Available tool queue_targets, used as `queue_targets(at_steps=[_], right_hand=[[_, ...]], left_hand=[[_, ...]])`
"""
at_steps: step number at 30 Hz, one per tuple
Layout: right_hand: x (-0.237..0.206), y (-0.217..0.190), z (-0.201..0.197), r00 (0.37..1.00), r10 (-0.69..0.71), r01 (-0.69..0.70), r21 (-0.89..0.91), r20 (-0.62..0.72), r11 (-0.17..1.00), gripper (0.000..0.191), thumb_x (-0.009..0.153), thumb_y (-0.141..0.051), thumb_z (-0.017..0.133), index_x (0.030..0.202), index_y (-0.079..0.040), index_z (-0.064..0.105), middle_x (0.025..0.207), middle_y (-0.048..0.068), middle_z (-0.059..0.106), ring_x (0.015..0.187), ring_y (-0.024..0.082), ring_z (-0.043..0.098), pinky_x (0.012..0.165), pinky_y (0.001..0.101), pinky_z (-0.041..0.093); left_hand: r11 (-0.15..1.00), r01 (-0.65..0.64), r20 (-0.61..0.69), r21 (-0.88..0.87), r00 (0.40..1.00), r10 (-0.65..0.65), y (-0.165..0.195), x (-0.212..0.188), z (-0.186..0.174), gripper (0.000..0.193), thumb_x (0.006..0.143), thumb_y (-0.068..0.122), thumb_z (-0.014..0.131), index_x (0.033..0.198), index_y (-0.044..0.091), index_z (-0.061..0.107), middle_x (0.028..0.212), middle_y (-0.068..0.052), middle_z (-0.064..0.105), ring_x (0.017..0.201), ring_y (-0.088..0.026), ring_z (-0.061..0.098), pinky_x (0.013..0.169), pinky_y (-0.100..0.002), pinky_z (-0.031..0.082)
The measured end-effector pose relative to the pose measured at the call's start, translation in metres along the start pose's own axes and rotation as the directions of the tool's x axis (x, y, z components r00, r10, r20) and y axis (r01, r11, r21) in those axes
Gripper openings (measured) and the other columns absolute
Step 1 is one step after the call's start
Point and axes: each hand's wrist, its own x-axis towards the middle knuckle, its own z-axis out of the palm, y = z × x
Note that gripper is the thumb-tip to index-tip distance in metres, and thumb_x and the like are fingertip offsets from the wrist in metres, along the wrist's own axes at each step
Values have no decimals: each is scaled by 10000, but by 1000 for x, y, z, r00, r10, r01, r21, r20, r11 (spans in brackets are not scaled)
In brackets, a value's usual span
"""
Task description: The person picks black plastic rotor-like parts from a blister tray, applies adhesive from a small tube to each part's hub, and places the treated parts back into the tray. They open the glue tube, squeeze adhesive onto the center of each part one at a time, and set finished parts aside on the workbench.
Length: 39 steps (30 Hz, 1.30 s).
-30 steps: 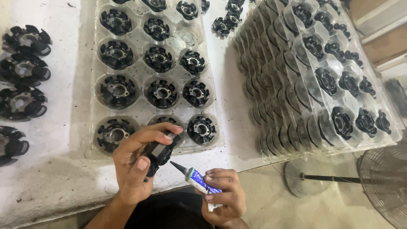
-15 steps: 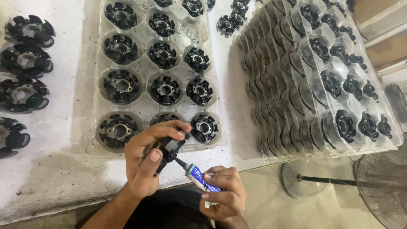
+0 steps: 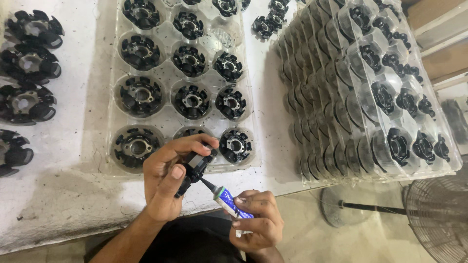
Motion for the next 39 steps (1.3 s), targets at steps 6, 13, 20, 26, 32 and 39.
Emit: queue_targets(at_steps=[6, 13, 20, 26, 32, 39], right_hand=[[3, -5, -1, 999, 25, -25, -9, 30, 1000, 379, 656, 147, 754, 896, -103, 600, 991, 123, 683, 840, 213, 664, 741, 376, 648], [-3, 1, 10, 989, 8, -16, -52, -147, 999, 355, 706, 165, 711, 889, -99, 561, 977, 107, 662, 870, 235, 655, 771, 432, 678], [1, 5, 10, 995, -4, -2, -52, -101, 999, 362, 685, 156, 730, 880, -105, 571, 973, 119, 667, 868, 269, 673, 760, 433, 651], [-1, 7, 7, 995, -5, -1, -60, -101, 998, 357, 663, 152, 706, 879, -99, 571, 981, 132, 678, 829, 244, 670, 753, 435, 652], [-4, 5, 6, 993, 45, -52, -67, -107, 996, 371, 685, 167, 732, 886, -99, 568, 977, 119, 680, 834, 232, 669, 779, 433, 655], [-5, 6, 1, 994, 53, -55, -10, -98, 998, 354, 631, 161, 666, 863, -93, 578, 942, 126, 679, 812, 231, 660, 787, 449, 644]], left_hand=[[997, 8, -43, -71, 999, -11, 1, 1, 1, 471, 1082, 348, 583, 1231, -98, 613, 1292, -314, 641, 1232, -323, 632, 1155, -440, 484], [780, 40, -222, -625, 948, -226, -7, 1, 18, 439, 992, 365, 577, 1262, 19, 575, 1288, -251, 594, 1203, -425, 587, 1003, -590, 519], [686, 132, -299, -715, 829, -472, -18, 0, 22, 422, 917, 372, 579, 1179, 44, 626, 1192, -224, 660, 1102, -431, 644, 923, -602, 536], [648, 153, -281, -746, 810, -515, -24, -3, 20, 403, 903, 351, 599, 1158, 41, 631, 1185, -215, 669, 1101, -425, 657, 946, -596, 542], [644, 149, -275, -750, 815, -509, -24, -1, 17, 397, 910, 345, 602, 1153, 32, 631, 1179, -219, 676, 1102, -428, 655, 938, -599, 539], [640, 168, -292, -750, 784, -548, -25, -1, 19, 402, 890, 354, 601, 1138, 40, 634, 1180, -211, 680, 1100, -423, 658, 941, -592, 539]])
